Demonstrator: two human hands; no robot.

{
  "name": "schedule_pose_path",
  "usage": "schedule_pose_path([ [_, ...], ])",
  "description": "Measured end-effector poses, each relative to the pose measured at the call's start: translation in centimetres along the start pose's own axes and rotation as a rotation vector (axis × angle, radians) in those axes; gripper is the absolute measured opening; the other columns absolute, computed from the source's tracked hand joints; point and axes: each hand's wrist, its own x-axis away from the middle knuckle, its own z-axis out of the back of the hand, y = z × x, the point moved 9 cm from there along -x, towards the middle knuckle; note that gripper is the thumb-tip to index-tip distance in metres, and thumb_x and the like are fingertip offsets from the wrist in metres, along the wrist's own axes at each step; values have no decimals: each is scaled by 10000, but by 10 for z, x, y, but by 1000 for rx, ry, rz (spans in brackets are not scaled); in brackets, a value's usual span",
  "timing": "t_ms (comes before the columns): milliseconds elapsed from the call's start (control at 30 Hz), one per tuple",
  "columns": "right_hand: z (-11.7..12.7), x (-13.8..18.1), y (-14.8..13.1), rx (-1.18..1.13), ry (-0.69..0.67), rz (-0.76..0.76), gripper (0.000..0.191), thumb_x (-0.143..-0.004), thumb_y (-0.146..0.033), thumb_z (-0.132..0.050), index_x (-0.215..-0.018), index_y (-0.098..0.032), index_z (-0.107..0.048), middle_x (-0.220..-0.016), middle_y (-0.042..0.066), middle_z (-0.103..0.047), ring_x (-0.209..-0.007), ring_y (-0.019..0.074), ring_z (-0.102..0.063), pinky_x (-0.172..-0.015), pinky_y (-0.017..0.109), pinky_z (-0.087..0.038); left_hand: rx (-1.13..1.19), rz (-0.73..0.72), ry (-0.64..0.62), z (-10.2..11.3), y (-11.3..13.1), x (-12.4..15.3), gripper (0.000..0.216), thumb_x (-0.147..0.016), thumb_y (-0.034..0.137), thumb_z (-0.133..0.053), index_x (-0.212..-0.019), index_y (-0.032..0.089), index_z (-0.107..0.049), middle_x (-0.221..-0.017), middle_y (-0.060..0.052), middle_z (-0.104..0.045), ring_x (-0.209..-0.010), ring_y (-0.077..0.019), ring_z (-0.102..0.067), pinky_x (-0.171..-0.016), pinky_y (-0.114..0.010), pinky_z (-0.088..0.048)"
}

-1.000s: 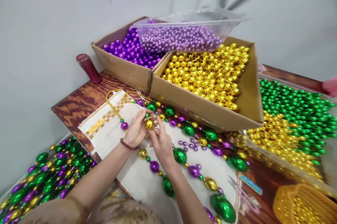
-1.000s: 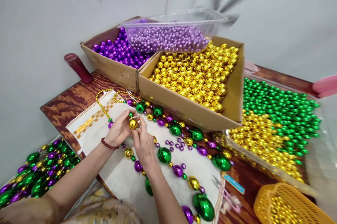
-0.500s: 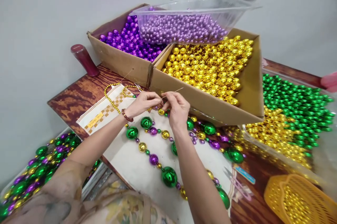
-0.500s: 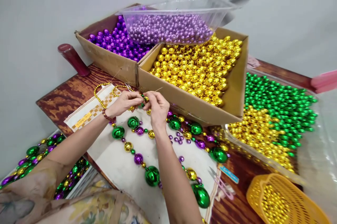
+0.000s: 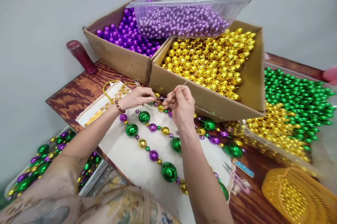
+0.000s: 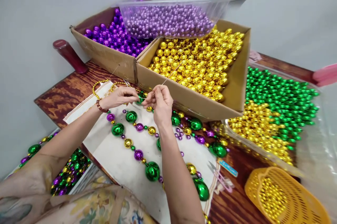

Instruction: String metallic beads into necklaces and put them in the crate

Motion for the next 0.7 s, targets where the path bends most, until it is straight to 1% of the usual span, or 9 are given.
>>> schedule_pose_path([
  [100,16,2,-20,-6,107,142,322,-851,-489,-681,-844,-232,-486,-562,-99,-544,-415,67,-546,-392,156,-444,-123,-1,40,5,-24,12,251,-869,360,-594,-810,145,-710,-792,-43,-663,-726,-133,-589,-693,-239,-448],
  [167,28,7,-30,16,176,217,309,-857,-479,-679,-838,-234,-490,-557,-100,-536,-413,67,-543,-396,160,-453,-154,52,108,9,-45,25,259,-876,361,-577,-813,148,-710,-802,-49,-672,-746,-147,-596,-714,-255,-451],
  [233,37,13,-32,33,216,249,291,-864,-465,-673,-846,-235,-495,-568,-95,-551,-428,74,-563,-413,169,-478,-151,112,207,14,-63,39,264,-876,366,-569,-807,150,-706,-800,-51,-672,-737,-153,-594,-715,-267,-456],
  [300,40,18,-26,46,223,225,275,-871,-455,-664,-863,-231,-505,-588,-85,-582,-449,87,-592,-420,178,-494,-126,135,298,18,-72,50,264,-868,372,-581,-785,153,-701,-830,-62,-683,-773,-167,-606,-761,-287,-468],
  [367,38,23,-12,69,203,159,265,-882,-455,-645,-885,-224,-515,-617,-69,-615,-478,101,-624,-427,185,-506,-84,131,351,19,-71,55,257,-856,379,-604,-779,154,-704,-881,-74,-698,-839,-184,-623,-822,-307,-470],
  [433,34,27,3,99,181,108,267,-894,-462,-624,-899,-217,-520,-636,-57,-630,-507,108,-647,-445,186,-514,11,143,372,18,-65,54,253,-844,391,-626,-812,155,-711,-897,-73,-708,-856,-187,-630,-825,-305,-471],
  [500,29,30,14,116,172,91,270,-904,-469,-606,-909,-214,-517,-647,-51,-635,-530,112,-662,-463,187,-518,155,169,362,15,-57,50,268,-830,412,-650,-838,150,-707,-857,-59,-706,-806,-171,-627,-773,-284,-474],
  [600,24,32,25,139,162,62,273,-908,-475,-591,-915,-213,-515,-668,-42,-646,-559,119,-675,-470,185,-517,328,183,275,6,-42,38,296,-795,430,-696,-825,135,-699,-791,-47,-690,-737,-147,-615,-720,-264,-474],
  [700,28,37,22,190,191,71,264,-914,-468,-578,-908,-212,-513,-704,-24,-667,-593,128,-689,-483,190,-527,422,212,253,5,-42,30,314,-751,438,-737,-794,130,-691,-657,-14,-619,-592,-102,-536,-586,-233,-420],
])
